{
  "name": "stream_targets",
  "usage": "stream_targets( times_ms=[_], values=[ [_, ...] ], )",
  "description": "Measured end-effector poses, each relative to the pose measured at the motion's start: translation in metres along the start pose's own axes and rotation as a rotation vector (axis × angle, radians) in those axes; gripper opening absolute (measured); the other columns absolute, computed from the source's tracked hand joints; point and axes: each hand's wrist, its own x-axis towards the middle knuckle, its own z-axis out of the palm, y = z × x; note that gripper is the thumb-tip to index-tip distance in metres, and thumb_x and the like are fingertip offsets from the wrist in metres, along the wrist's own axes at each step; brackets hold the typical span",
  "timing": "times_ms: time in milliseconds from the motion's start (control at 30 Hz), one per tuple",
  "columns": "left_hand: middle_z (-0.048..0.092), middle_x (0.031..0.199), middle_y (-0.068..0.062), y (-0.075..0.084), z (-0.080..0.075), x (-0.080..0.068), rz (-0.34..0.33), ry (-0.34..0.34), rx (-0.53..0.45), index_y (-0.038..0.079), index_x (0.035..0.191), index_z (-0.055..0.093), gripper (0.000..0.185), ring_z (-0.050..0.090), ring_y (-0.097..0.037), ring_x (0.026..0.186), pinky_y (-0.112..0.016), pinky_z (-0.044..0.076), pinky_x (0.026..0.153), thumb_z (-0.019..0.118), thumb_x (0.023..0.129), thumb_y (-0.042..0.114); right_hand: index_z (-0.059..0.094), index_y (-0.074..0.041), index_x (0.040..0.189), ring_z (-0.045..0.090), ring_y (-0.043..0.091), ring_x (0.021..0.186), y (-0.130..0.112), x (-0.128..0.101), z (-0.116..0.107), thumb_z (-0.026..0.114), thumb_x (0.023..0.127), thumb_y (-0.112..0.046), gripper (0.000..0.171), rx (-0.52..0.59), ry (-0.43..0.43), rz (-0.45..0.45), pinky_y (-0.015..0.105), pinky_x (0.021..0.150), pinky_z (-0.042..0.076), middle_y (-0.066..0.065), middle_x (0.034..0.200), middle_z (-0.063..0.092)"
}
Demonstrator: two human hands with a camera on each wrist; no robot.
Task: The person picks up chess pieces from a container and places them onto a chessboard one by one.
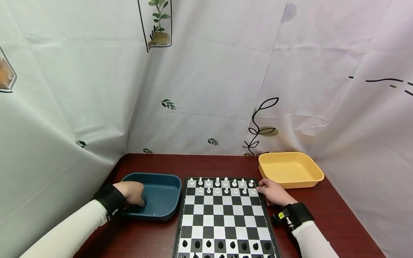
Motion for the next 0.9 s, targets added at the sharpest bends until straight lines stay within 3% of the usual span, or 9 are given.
stream_targets(
  times_ms=[100, 200, 333, 467, 600, 733, 900],
  values=[
    [0.046, 0.054, 0.008, 0.006, 0.001, 0.0, 0.09, -0.026, -0.046, 0.02, 0.054, 0.049, 0.046, 0.047, -0.009, 0.048, -0.026, 0.038, 0.049, 0.077, 0.09, 0.019, 0.06, -0.004, 0.109, 0.057, 0.023, 0.046, 0.0, 0.0, 0.0, 0.067, 0.107, -0.016, 0.014, -0.001, 0.002, -0.001, 0.037, 0.048, 0.047, 0.008, 0.061, 0.057],
    [0.053, 0.051, 0.006, 0.023, -0.002, -0.007, 0.101, -0.071, -0.136, 0.013, 0.054, 0.058, 0.043, 0.051, -0.011, 0.046, -0.025, 0.04, 0.047, 0.081, 0.091, 0.018, 0.06, -0.004, 0.109, 0.057, 0.023, 0.046, 0.001, -0.001, 0.0, 0.067, 0.107, -0.017, 0.015, -0.006, 0.007, -0.002, 0.037, 0.047, 0.046, 0.008, 0.06, 0.057],
    [0.061, 0.056, 0.002, 0.036, -0.002, -0.008, 0.134, -0.108, -0.171, 0.006, 0.062, 0.07, 0.037, 0.055, -0.011, 0.049, -0.024, 0.042, 0.049, 0.082, 0.094, 0.021, 0.061, -0.004, 0.112, 0.057, 0.023, 0.046, 0.001, -0.001, 0.0, 0.067, 0.107, -0.017, 0.015, -0.016, 0.01, 0.008, 0.036, 0.047, 0.045, 0.008, 0.059, 0.057],
    [0.062, 0.058, 0.004, 0.045, -0.004, -0.005, 0.193, -0.139, -0.163, 0.008, 0.065, 0.072, 0.037, 0.054, -0.007, 0.052, -0.021, 0.04, 0.052, 0.08, 0.098, 0.023, 0.061, -0.004, 0.112, 0.057, 0.023, 0.046, 0.0, 0.0, 0.0, 0.067, 0.107, -0.018, 0.016, -0.014, 0.007, 0.004, 0.037, 0.046, 0.045, 0.008, 0.059, 0.057],
    [0.069, 0.066, 0.002, 0.054, -0.005, -0.002, 0.251, -0.171, -0.226, 0.01, 0.071, 0.074, 0.029, 0.061, -0.008, 0.058, -0.021, 0.046, 0.056, 0.078, 0.099, 0.017, 0.06, -0.004, 0.109, 0.057, 0.023, 0.046, 0.001, 0.001, -0.001, 0.067, 0.107, -0.017, 0.014, -0.012, 0.01, -0.002, 0.037, 0.046, 0.045, 0.008, 0.058, 0.056],
    [0.072, 0.072, 0.003, 0.062, -0.005, -0.001, 0.291, -0.191, -0.265, 0.015, 0.079, 0.078, 0.018, 0.065, -0.009, 0.064, -0.02, 0.05, 0.059, 0.076, 0.094, 0.005, 0.061, -0.004, 0.109, 0.057, 0.023, 0.046, 0.001, 0.001, 0.0, 0.067, 0.107, -0.016, 0.013, -0.008, 0.009, 0.003, 0.037, 0.047, 0.046, 0.008, 0.059, 0.057],
    [0.072, 0.074, 0.008, 0.066, -0.004, 0.003, 0.296, -0.193, -0.233, 0.019, 0.083, 0.081, 0.023, 0.064, -0.006, 0.064, -0.02, 0.049, 0.059, 0.078, 0.089, -0.002, 0.061, -0.004, 0.11, 0.057, 0.023, 0.046, 0.001, 0.001, 0.0, 0.067, 0.107, -0.016, 0.014, -0.007, 0.007, 0.005, 0.037, 0.047, 0.046, 0.008, 0.059, 0.057]
  ],
)
